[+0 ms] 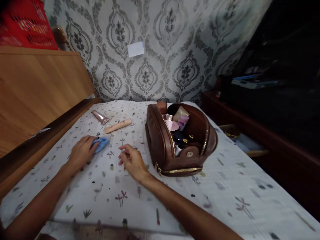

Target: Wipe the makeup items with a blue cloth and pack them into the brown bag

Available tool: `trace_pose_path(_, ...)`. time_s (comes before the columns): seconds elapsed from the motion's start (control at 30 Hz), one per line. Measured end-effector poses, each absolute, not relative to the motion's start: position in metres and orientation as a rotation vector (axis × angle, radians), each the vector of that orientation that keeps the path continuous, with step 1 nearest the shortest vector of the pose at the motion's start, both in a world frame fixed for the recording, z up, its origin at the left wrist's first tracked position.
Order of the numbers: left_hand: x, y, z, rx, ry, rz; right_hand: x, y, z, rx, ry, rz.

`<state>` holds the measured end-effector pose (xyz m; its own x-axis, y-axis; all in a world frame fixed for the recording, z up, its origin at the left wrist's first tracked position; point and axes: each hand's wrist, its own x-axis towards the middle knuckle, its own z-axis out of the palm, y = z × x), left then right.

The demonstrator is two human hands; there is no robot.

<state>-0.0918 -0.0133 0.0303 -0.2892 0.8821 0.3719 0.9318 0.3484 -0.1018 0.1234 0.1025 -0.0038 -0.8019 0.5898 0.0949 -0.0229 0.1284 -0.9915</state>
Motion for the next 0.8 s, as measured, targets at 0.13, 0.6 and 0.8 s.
trace_pose_path(0.13,-0.094,-0.024,0.018,-1.618,-2.222,-0.091,0.122,0.095,-0.018,-0.574,-1.986,1.658)
trace_pose_path(0.6,-0.098,-0.019,0.015,-1.722,-2.485,-0.304,0.135,0.091,-0.013,-0.619,-2.025,1.546)
trace_pose_path(0.8,-0.082,-0.011,0.021,-1.66,-2.657,-0.784,0.135,0.09,-0.011,-0.6,-2.025,1.557)
